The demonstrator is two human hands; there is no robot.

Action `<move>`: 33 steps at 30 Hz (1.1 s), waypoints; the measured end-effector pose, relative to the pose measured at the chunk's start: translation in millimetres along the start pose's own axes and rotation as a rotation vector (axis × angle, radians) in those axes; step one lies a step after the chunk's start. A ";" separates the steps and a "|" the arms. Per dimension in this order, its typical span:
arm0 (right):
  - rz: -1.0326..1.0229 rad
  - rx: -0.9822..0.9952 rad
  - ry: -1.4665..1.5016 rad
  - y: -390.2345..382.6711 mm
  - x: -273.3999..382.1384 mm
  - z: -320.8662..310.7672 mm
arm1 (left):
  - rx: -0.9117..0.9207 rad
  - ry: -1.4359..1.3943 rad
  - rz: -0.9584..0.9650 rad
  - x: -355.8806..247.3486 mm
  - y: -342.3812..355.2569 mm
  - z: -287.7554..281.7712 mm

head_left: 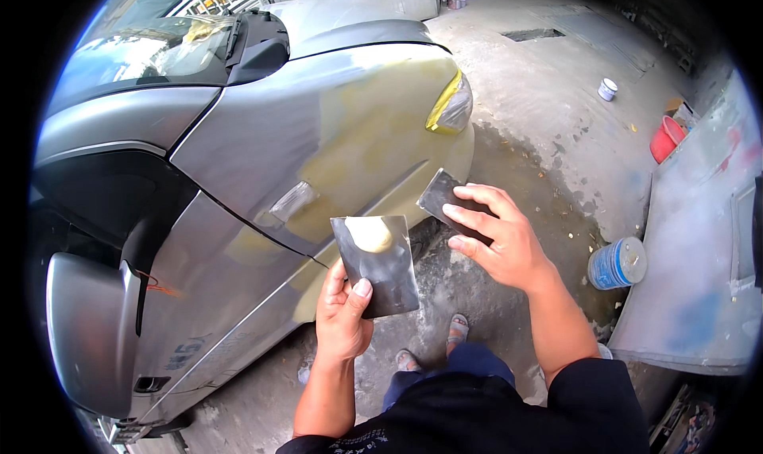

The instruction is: The person mixes body filler and hardener on a putty knife, then applies the mixture to a damaged area on the side of a silver van using a spreader. The person smooths the filler over the affected panel.

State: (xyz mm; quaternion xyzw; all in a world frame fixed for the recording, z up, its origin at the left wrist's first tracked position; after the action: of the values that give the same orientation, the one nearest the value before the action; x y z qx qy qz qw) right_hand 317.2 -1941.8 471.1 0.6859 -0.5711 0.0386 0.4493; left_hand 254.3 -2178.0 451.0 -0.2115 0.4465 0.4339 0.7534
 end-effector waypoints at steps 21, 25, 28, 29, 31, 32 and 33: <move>0.131 -0.132 -0.095 15.1 -48.7 127.5 | -0.392 0.212 0.090 57.8 -56.5 -96.1; 0.059 -0.180 -0.205 37.1 -48.7 160.1 | -0.478 0.157 0.031 73.1 -76.2 -110.9; -0.009 -0.255 -0.281 51.8 -51.3 179.9 | -0.500 0.156 0.013 78.6 -85.2 -117.9; -0.017 -0.272 -0.286 55.5 -51.8 183.7 | -0.508 0.159 0.006 78.8 -85.7 -118.3; -0.034 -0.304 -0.296 62.1 -50.4 188.1 | -0.526 0.164 -0.001 79.0 -85.5 -120.1; -0.050 -0.299 -0.311 64.7 -49.2 190.9 | -0.535 0.165 0.000 78.9 -85.5 -121.6; -0.068 -0.313 -0.317 66.1 -48.6 195.0 | -0.544 0.166 0.000 78.8 -84.6 -124.0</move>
State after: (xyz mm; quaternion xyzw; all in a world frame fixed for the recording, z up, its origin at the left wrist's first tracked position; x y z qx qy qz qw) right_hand 156.6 -2030.5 365.7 0.6243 -0.6101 -0.1739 0.4559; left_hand 282.6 -2274.1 314.3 -0.4408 0.3737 0.5191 0.6298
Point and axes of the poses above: each hand's wrist, its own y-axis towards the middle knuckle, its own z-axis out of the palm, x = y × z, the point moved 2 cm from there along y, towards the middle knuckle
